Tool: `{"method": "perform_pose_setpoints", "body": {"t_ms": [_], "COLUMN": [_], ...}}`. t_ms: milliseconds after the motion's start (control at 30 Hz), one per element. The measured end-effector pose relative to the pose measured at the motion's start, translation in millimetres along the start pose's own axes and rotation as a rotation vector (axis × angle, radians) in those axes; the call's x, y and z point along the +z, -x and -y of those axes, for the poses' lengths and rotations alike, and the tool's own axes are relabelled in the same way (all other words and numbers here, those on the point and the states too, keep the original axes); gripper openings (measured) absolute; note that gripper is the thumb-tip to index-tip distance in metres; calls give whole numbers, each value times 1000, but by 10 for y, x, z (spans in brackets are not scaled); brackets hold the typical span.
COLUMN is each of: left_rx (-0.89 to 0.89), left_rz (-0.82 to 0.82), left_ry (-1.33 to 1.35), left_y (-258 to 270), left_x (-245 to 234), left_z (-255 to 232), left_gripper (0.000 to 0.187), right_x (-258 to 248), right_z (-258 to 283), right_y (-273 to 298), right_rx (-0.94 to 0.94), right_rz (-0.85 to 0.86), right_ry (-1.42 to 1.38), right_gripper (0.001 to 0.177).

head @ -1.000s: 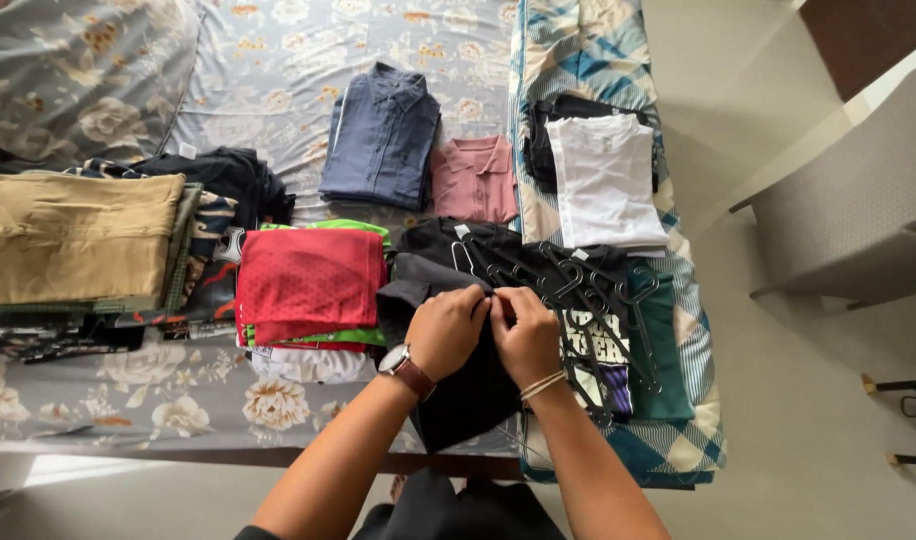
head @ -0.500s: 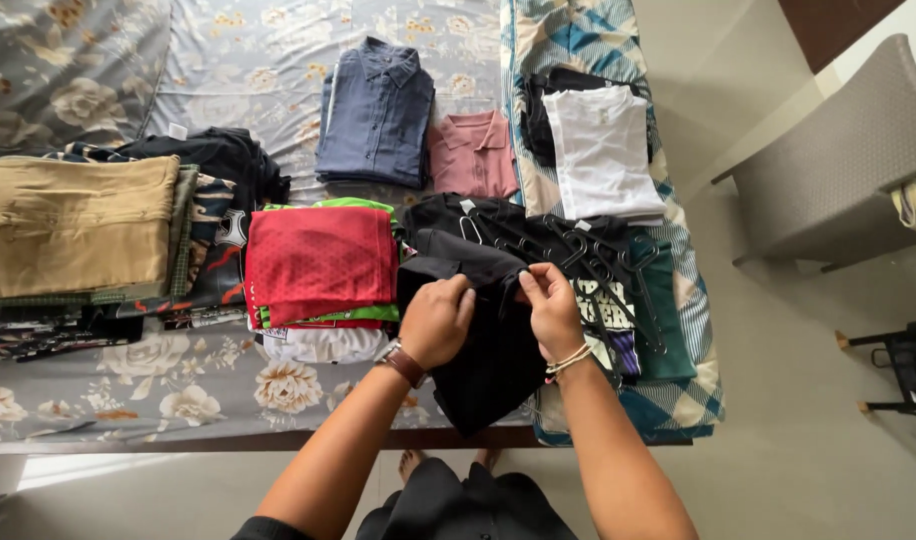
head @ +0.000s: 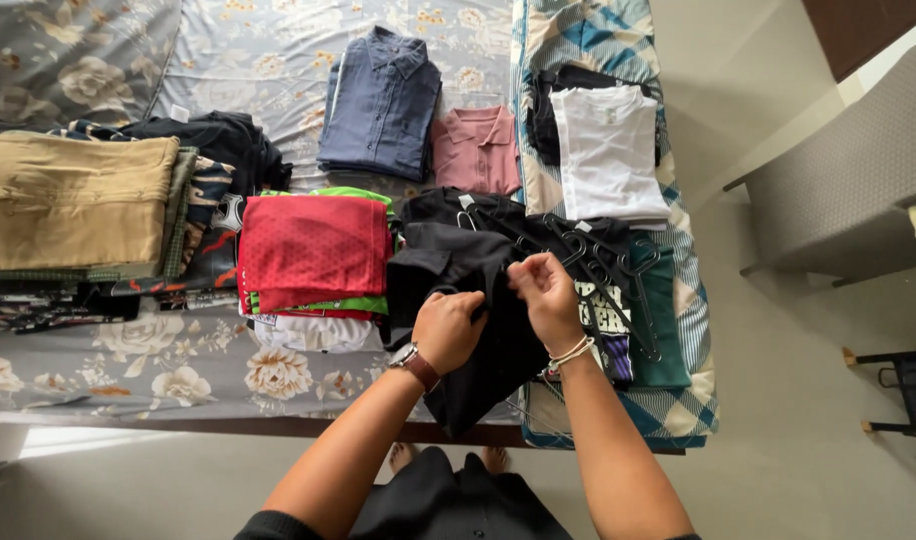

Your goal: The person adjusts a beige shirt on a hanger, then moves to a bed where they pick up a black shirt, place it on a hanger, and button it up. Finally, they hang the black shirt on a rack.

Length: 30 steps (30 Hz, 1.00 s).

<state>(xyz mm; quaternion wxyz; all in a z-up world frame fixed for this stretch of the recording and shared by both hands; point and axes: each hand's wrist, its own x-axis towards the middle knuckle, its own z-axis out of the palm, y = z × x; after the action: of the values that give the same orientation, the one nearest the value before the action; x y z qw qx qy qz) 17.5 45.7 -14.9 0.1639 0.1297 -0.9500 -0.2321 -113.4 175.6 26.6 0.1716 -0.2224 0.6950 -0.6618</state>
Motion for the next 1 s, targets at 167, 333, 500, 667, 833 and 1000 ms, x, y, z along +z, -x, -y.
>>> {"method": "perform_pose_setpoints", "body": {"t_ms": [167, 333, 500, 667, 833, 1000], "left_rx": [-36, -79, -56, -46, -1, -88], "left_rz": [6, 103, 36, -25, 25, 10], "left_ry": [-33, -33, -54, -79, 134, -255], "left_y": [-74, -108, -127, -119, -104, -15], "left_x": [74, -71, 118, 45, -159, -218], "left_z": [-37, -217, -208, -258, -383, -176], "left_gripper": [17, 18, 14, 11, 12, 17], "right_x": [-13, -54, -86, -190, -405, -470], "right_z": [-76, -72, -375, -348, -488, -517], "right_y": [221, 282, 290, 160, -9, -46], "right_rx": [12, -270, -613, -290, 81, 105], "right_rz": [106, 26, -74, 62, 173, -30], "right_ry": [477, 550, 848, 609, 492, 56], "right_gripper": [25, 10, 8, 11, 11, 11]}}
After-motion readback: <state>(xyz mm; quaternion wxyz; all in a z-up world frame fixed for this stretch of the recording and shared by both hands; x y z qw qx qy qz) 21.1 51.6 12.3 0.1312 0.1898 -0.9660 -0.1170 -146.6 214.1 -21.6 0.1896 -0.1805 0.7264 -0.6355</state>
